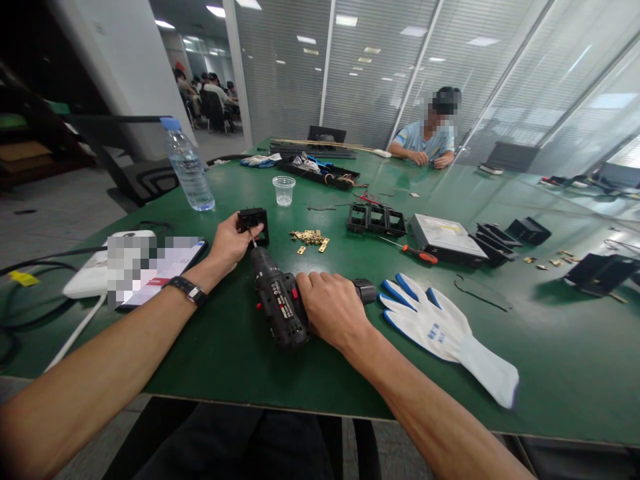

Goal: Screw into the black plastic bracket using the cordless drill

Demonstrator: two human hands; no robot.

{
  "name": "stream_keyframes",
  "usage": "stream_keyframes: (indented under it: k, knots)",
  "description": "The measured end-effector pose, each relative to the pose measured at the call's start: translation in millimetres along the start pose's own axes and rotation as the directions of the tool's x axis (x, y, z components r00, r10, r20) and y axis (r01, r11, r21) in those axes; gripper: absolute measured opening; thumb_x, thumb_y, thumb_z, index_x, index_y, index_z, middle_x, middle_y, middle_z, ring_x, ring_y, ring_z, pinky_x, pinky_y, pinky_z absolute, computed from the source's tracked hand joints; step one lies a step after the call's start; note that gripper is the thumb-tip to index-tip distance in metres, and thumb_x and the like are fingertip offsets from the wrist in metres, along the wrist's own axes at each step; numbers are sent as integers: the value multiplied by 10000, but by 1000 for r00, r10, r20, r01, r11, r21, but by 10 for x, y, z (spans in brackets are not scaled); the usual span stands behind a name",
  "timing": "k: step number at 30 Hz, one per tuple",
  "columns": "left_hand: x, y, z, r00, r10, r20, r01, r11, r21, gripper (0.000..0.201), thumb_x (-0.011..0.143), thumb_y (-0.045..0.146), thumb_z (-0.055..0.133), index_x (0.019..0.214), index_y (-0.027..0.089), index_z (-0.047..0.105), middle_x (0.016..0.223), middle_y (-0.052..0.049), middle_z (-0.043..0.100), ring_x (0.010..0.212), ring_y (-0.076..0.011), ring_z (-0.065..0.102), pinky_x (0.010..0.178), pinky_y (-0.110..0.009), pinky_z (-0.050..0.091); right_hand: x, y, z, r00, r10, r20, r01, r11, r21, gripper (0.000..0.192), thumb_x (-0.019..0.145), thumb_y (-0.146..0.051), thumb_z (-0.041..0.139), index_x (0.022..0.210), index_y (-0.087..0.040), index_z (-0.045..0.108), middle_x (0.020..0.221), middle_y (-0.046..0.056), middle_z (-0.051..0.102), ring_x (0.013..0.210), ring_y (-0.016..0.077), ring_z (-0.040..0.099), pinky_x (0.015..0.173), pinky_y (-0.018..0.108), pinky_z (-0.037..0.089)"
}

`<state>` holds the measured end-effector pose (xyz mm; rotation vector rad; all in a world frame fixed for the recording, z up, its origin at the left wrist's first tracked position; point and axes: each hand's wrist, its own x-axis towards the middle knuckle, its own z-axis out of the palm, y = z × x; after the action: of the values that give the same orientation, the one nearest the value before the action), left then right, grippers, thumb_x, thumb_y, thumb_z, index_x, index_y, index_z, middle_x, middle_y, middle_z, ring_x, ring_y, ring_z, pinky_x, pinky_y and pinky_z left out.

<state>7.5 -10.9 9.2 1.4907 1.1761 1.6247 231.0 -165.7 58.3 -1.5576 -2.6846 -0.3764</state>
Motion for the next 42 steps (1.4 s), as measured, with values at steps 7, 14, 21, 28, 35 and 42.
stream_keyframes:
  k: [7, 14, 21, 28, 35, 42]
  knots:
    - [-2, -17, 0, 1000, 0, 5, 0, 1000, -20, 378, 665, 334, 759, 971, 142, 649, 886, -44, 674, 782, -161, 603, 731, -281, 502, 0, -15, -19, 1000, 5, 27, -5, 1000, -7, 176, 919, -214, 465, 1085, -197, 521, 987, 90, 650, 878, 232, 592, 697, 316, 352]
    - [9, -43, -2, 1000, 17, 2, -17, 1000, -15, 374, 673, 346, 755, 968, 143, 646, 917, -51, 679, 788, -159, 607, 727, -282, 508, 3, -11, -11, 1000, 5, 8, -5, 1000, -10, 215, 904, -217, 492, 1117, -197, 517, 979, 77, 652, 872, 231, 598, 684, 322, 361]
    - [7, -47, 5, 1000, 8, -5, -8, 1000, -29, 383, 667, 343, 758, 977, 145, 648, 928, -52, 679, 811, -166, 611, 742, -288, 514, -4, 3, 6, 1000, 0, 4, 0, 1000, -11, 190, 891, -204, 496, 1080, -194, 519, 977, 80, 651, 869, 230, 592, 690, 319, 349]
    - [2, -21, 5, 1000, 11, -10, -11, 1000, -17, 376, 672, 333, 758, 977, 141, 649, 900, -46, 677, 800, -159, 607, 750, -283, 510, -4, 1, 4, 1000, -7, -17, 7, 1000, -4, 223, 875, -215, 516, 1097, -192, 515, 966, 72, 650, 859, 231, 591, 677, 322, 342]
    - [12, -53, 5, 1000, 5, -17, -5, 1000, -15, 370, 658, 327, 764, 963, 149, 653, 878, -34, 669, 758, -147, 596, 718, -274, 508, -4, -5, 10, 1000, -4, -26, 4, 1000, -8, 191, 893, -214, 494, 1082, -201, 518, 952, 68, 651, 846, 226, 588, 660, 320, 324]
    - [20, -52, -8, 1000, 18, 1, -18, 1000, -4, 365, 667, 328, 760, 966, 148, 654, 870, -40, 676, 761, -151, 603, 688, -259, 502, -9, 5, 13, 999, -11, -46, 11, 1000, -9, 219, 866, -205, 505, 1085, -203, 512, 934, 57, 645, 819, 224, 580, 639, 321, 299]
